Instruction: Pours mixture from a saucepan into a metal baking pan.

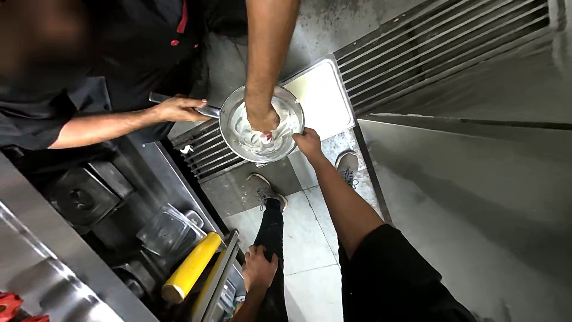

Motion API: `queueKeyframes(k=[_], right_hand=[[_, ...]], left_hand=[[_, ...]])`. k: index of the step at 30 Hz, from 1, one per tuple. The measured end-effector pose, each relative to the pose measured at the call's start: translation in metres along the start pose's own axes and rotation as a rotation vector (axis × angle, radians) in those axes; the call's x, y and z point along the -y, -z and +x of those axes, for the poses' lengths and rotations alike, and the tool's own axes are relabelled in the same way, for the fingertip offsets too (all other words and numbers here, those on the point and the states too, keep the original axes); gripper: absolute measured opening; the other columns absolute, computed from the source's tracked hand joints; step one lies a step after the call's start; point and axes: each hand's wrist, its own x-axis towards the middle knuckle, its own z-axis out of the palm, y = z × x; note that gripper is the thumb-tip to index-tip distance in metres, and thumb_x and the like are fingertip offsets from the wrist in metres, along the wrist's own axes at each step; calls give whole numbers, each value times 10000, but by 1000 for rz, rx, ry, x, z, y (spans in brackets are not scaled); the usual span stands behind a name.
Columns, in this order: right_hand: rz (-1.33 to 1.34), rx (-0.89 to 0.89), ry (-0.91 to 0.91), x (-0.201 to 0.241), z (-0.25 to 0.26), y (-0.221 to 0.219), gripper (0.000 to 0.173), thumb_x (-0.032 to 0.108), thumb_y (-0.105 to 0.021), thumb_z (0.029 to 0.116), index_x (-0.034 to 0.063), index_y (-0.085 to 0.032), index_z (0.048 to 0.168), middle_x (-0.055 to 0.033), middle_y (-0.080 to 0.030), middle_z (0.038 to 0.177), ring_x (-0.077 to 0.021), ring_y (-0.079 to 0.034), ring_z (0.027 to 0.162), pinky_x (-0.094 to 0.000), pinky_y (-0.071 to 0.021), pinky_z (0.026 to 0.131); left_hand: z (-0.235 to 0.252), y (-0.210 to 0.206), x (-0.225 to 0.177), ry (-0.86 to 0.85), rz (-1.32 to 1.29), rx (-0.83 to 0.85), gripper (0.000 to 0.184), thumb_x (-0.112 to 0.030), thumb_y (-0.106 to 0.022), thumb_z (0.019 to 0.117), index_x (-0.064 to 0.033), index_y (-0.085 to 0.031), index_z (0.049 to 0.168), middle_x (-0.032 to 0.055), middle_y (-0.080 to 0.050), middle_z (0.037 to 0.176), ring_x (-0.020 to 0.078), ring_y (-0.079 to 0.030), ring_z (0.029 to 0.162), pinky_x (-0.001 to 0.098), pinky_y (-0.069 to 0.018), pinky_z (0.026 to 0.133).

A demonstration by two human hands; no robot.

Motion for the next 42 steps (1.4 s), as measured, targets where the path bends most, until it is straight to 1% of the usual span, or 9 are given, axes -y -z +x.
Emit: queueKeyframes(k=[2,6,11,18,21,24,32,37,42], right_hand=[[-2,11,2,-3,2,0,230,197,-673,950,-5,-715,1051,-200,-699,1032,-343,-653,1012,-568,-489,886],[-3,-3,22,-12,4,-3,213,177,-672,943,1,-713,1054,-193,-700,1012,-330,-659,996,-556,-493,875],[-10,-4,29,-9,2,2,228,174,-676,943,-12,-712,1069,-208,-699,1044,-341,-656,1021,-565,-492,898],[-9,-6,36,1,3,0,220,193,-683,937,-1,-712,1037,-195,-699,1018,-337,-654,1004,-564,-489,881],[-10,-1,45,-4,5,-3,223,189,-683,944,3,-716,1063,-194,-706,1031,-330,-659,1014,-559,-492,895],[-3,-7,52,-6,4,-6,209,177,-676,946,6,-718,1059,-189,-707,1016,-322,-662,997,-551,-495,882],[-23,-10,51,10,2,-2,205,184,-675,943,6,-716,1037,-180,-704,998,-318,-660,979,-550,-496,862],[-38,13,32,7,3,-5,226,209,-669,953,10,-713,1052,-189,-700,1023,-331,-654,1006,-563,-487,877],[-15,13,6,2,-1,-10,242,193,-667,958,8,-714,1106,-198,-700,1078,-338,-651,1047,-566,-490,910]], left_hand=[[0,-3,-2,1,-5,-9,536,-562,-597,946,-213,-664,1346,71,-514,1528,288,-511,1391,510,-488,1065],[-2,-5,-5,7,-8,-2,527,-555,-605,946,-213,-665,1342,79,-510,1530,296,-510,1391,507,-493,1058],[-2,-12,-6,3,-16,9,544,-567,-596,949,-204,-664,1348,88,-508,1532,300,-503,1402,524,-475,1082],[-4,-13,-9,13,-13,-1,541,-580,-588,942,-217,-667,1335,76,-520,1512,287,-515,1382,509,-484,1063],[-3,-14,-10,15,-3,0,542,-591,-589,941,-228,-667,1335,66,-521,1513,279,-513,1385,503,-483,1064],[-3,-15,-8,6,-15,1,541,-581,-584,951,-212,-665,1338,74,-518,1517,276,-508,1392,497,-474,1074],[-3,-12,-9,9,-30,23,539,-578,-586,953,-208,-666,1337,68,-516,1519,280,-507,1390,496,-472,1074],[-4,-12,-9,4,-38,22,542,-576,-594,945,-213,-665,1341,75,-512,1523,282,-514,1384,496,-482,1066],[-1,-16,-7,1,-56,20,544,-581,-595,943,-209,-670,1333,72,-506,1532,284,-511,1388,506,-481,1065]])
